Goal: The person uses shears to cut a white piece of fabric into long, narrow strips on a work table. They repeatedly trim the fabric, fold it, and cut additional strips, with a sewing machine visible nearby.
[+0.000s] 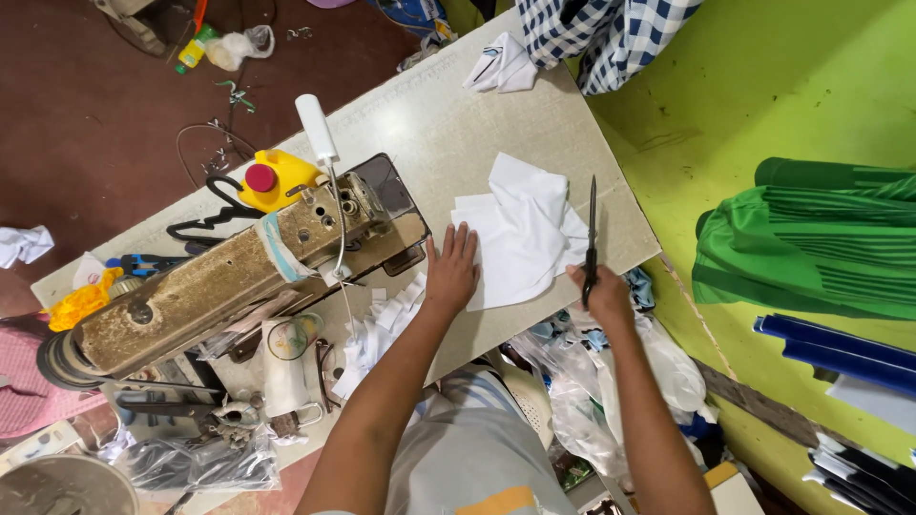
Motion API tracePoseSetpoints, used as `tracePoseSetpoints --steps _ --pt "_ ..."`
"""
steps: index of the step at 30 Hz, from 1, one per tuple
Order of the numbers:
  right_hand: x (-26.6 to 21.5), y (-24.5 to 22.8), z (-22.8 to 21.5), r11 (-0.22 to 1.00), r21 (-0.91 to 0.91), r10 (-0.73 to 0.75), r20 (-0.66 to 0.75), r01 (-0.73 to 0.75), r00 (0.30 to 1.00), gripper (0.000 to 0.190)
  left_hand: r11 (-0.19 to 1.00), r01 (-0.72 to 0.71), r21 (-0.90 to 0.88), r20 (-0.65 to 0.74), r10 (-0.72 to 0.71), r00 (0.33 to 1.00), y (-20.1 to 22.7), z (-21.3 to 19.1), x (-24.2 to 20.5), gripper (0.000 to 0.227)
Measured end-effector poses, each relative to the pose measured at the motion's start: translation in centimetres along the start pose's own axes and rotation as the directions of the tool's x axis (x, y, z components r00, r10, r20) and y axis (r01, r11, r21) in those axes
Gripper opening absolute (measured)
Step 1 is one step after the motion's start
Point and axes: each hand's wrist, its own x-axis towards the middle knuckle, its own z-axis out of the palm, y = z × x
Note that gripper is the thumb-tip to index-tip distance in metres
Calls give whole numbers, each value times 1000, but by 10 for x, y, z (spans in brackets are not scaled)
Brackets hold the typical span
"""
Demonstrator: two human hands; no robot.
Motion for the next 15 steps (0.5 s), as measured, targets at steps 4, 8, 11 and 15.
tracePoseSetpoints --steps 4,8,11,15 --pt "17 -31 -27 991 -129 24 5 -23 1000 64 999 -18 29 77 16 997 -1 1 6 65" --pt "57 -23 -40 986 -162 -8 101 24 995 63 999 6 53 119 -13 993 -6 -1 -6 66" --pt "79 -35 -43 965 -243 -56 164 95 985 66 997 39 72 120 -48 992 -15 0 -19 66" --pt "119 -38 -37 858 -482 -106 171 177 980 72 993 111 -32 -94 -113 989 -30 14 -22 60"
